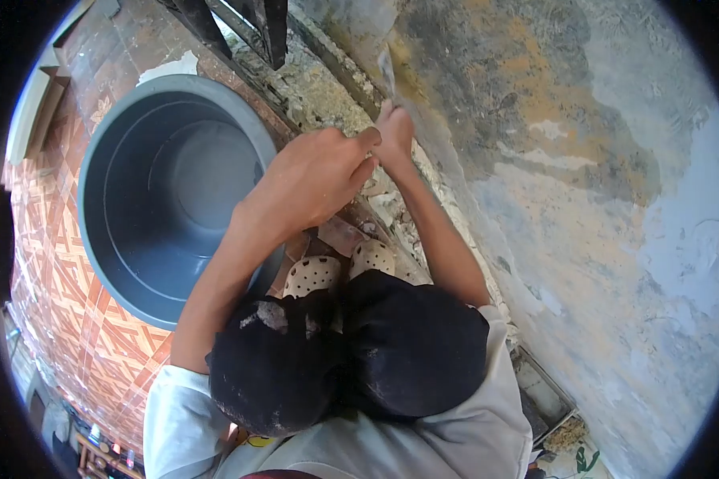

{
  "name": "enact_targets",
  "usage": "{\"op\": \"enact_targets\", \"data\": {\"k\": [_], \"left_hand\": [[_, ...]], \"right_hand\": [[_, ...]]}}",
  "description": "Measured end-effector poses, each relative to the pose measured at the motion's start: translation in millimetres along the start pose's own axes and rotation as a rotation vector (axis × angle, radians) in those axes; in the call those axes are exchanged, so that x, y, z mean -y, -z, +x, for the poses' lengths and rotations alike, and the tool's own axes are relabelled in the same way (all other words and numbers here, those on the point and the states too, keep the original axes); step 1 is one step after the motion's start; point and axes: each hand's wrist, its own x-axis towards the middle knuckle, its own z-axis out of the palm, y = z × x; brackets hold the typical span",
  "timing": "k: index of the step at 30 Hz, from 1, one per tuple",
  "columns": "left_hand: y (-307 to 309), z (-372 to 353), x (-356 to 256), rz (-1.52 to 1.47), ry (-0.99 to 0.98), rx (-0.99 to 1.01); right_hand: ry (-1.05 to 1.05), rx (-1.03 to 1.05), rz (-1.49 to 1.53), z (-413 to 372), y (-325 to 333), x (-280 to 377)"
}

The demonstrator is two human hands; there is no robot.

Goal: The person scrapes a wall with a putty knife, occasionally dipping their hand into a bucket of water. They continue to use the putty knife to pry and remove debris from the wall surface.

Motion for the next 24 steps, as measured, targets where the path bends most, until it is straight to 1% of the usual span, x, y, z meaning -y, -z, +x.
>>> {"op": "enact_targets", "data": {"k": [2,3,6,7,10,11,14,17,20,21,24], "left_hand": [[-5.3,-0.4,3.0,-0.005,-0.038,-0.009],[-4.1,-0.4,5.4,0.001,-0.059,-0.021],[-4.1,0.2,6.5,0.012,-0.045,-0.027],[-8.1,-2.4,2.6,0.002,-0.051,0.002],[-3.0,-1.5,1.9,0.016,-0.049,-0.004],[-4.0,-1.6,3.2,0.014,-0.052,-0.015],[-0.9,-0.3,3.4,0.006,-0.048,-0.013],[-7.4,-2.4,2.6,0.031,-0.034,0.003],[-5.5,-1.0,1.8,0.025,-0.031,-0.003],[-4.4,-1.5,1.4,0.010,-0.029,-0.002],[-3.5,-1.4,6.0,-0.001,-0.091,-0.056]], "right_hand": [[-0.020,0.019,-0.079,4.3,9.3,26.9],[-0.033,-0.003,-0.045,-4.5,17.1,29.6],[0.093,0.024,-0.067,-3.7,3.0,-1.9],[-0.033,0.076,-0.100,0.0,4.1,10.2],[-0.056,0.079,-0.060,0.6,19.1,38.6],[0.023,0.041,-0.114,-8.4,28.1,35.5],[-0.034,-0.069,-0.087,-39.5,46.9,-4.2],[-0.099,0.027,-0.241,-25.6,59.4,0.5],[-0.150,0.082,-0.180,-5.7,44.7,-4.9],[-0.031,0.002,-0.235,-16.6,51.1,6.1],[-0.137,-0.022,-0.078,-34.5,48.8,-19.8]]}}
